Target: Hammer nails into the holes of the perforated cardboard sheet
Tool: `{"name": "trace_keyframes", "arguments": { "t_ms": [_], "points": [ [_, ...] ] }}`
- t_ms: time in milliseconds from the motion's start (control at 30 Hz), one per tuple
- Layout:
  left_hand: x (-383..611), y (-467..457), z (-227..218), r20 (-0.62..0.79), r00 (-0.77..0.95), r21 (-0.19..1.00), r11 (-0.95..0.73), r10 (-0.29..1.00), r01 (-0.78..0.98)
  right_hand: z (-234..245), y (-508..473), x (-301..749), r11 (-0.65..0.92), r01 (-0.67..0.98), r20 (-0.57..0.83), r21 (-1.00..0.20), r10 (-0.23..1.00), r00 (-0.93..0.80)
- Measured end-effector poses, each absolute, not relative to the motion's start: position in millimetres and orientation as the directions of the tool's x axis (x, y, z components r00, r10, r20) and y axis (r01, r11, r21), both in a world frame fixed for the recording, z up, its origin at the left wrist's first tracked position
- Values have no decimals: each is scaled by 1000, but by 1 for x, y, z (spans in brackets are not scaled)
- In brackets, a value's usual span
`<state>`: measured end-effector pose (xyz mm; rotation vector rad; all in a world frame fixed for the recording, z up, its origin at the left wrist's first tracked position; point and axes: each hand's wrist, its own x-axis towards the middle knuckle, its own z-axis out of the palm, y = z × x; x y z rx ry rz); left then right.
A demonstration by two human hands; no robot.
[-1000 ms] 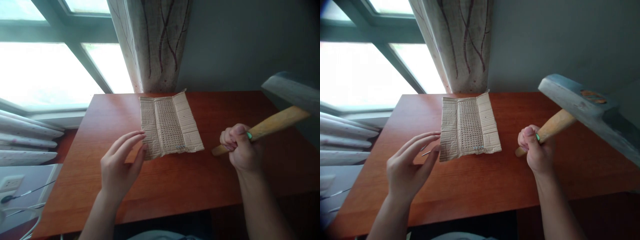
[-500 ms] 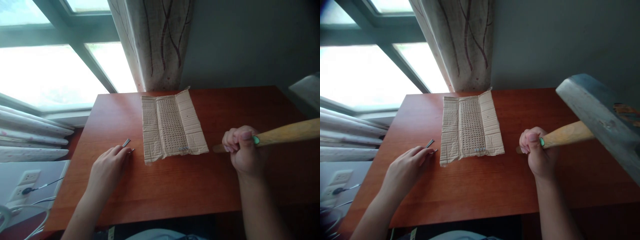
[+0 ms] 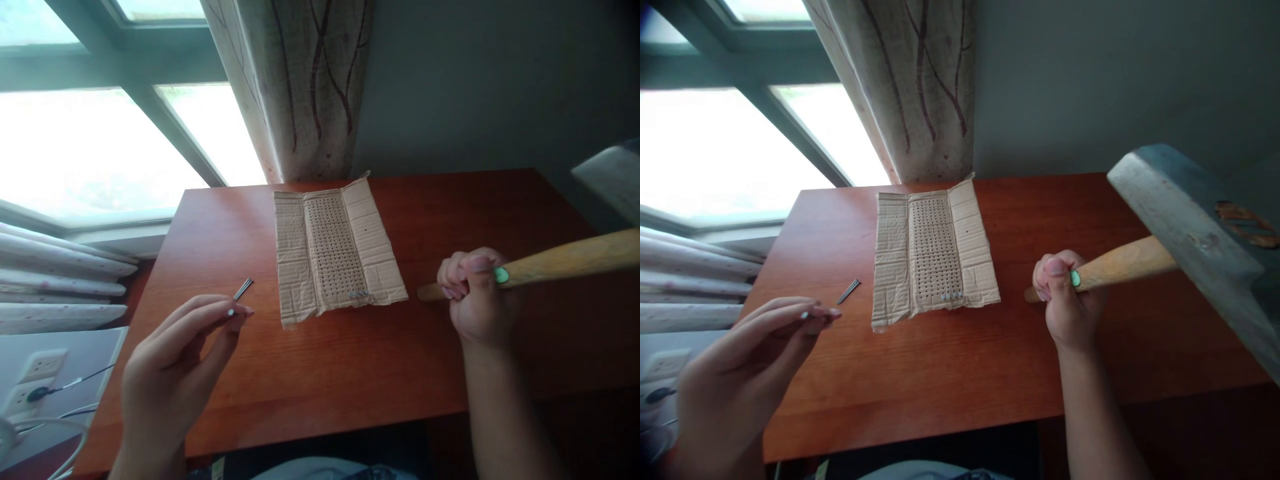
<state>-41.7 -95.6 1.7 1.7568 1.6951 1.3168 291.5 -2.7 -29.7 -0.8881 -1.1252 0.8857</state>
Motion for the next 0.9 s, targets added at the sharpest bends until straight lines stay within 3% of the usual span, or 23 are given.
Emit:
{"name": "trace_keyframes", "arguments": {
  "t_ms": [67,133,233,367,900],
  "points": [
    [-23,-96,14,399,-219,849,-268,890,456,-30,-4,291,386,-125,357,-914,912,200],
    [-3,-89,21,432,-96,826,-351,897,441,-31,-5,291,388,-121,360,-914,911,199],
    [21,-71,20,431,76,740,-401,899,540,-31,-6,291,389,-119,362,-914,911,198],
    [36,-50,9,445,185,631,-453,876,630,-33,-5,291,399,-127,372,-908,908,194],
    [37,-44,-5,401,242,622,-457,884,636,-32,-2,291,394,-125,363,-910,906,217]
  ]
}}
